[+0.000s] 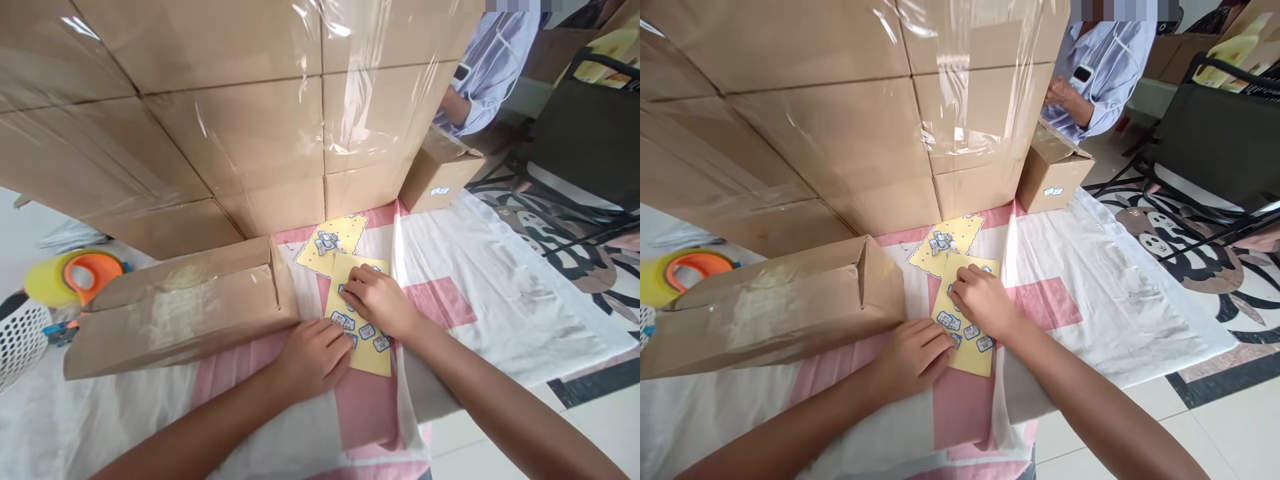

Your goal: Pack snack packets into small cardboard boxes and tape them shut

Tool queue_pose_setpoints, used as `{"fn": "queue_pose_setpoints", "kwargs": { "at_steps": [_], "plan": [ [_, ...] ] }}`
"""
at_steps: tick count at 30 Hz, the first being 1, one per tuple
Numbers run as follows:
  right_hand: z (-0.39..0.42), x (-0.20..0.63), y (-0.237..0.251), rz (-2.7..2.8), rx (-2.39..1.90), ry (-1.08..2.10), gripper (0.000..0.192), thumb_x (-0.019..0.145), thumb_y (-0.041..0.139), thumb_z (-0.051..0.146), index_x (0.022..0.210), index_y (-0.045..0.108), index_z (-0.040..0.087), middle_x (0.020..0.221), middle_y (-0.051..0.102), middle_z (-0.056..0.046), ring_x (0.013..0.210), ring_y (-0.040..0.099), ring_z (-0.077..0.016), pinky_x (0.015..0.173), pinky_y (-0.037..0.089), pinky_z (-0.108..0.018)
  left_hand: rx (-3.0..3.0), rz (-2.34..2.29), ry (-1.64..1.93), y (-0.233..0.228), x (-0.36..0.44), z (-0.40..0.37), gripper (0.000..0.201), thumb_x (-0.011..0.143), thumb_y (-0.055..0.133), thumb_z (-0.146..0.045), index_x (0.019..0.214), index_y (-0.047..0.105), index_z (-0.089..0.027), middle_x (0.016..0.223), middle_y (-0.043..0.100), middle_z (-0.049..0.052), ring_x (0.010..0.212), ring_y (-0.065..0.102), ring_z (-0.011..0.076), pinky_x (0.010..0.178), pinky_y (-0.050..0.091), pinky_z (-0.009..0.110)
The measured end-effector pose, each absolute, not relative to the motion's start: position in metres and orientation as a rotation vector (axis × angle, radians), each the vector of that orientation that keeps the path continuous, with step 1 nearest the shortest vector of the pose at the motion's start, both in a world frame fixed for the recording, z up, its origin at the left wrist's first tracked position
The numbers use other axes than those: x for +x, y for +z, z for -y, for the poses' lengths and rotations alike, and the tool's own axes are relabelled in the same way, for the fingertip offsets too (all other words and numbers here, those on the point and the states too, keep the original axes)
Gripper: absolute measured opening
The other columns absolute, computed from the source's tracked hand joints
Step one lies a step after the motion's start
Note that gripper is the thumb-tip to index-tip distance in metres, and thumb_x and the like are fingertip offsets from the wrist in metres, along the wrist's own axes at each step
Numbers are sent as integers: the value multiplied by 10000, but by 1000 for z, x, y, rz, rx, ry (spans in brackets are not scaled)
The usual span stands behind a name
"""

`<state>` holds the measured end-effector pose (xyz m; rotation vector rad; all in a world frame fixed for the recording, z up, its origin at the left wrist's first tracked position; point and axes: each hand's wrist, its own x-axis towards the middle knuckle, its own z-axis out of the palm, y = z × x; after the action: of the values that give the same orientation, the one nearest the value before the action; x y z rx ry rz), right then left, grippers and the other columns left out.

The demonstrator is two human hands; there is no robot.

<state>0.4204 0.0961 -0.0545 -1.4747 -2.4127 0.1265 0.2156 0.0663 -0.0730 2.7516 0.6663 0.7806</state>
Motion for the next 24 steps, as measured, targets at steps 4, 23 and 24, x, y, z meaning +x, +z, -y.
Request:
{"fn": "queue_pose_setpoints", "kwargs": {
  "at_steps": [4, 23, 24],
  "plan": [
    [-95, 421, -53, 2169, -1452, 430, 265, 1036, 464, 229, 826, 624, 200, 907, 631, -85, 819, 601, -206, 694, 468, -348, 2496, -699, 817, -66, 209, -67, 165, 952, 507, -142, 882, 649, -189, 762, 682, 24, 699, 613, 144, 639, 453, 280],
    [-79, 405, -37, 1414, -1259, 1468, 186, 923, 628, 416, 857, 635, 243, 802, 675, -20, 728, 625, -176, 614, 462, -299, 1599, -1143, 705, -65, 208, -72, 251, 983, 548, -438, 903, 589, -203, 695, 627, -27, 618, 571, 115, 569, 430, 221],
    [-78, 405, -38, 1445, -1276, 1427, 175, 934, 614, 406, 864, 633, 246, 798, 670, -17, 718, 614, -173, 605, 452, -297, 1593, -1125, 725, -64, 207, -72, 262, 992, 534, -434, 879, 583, -203, 683, 615, -31, 608, 556, 110, 569, 427, 220]
  ]
}}
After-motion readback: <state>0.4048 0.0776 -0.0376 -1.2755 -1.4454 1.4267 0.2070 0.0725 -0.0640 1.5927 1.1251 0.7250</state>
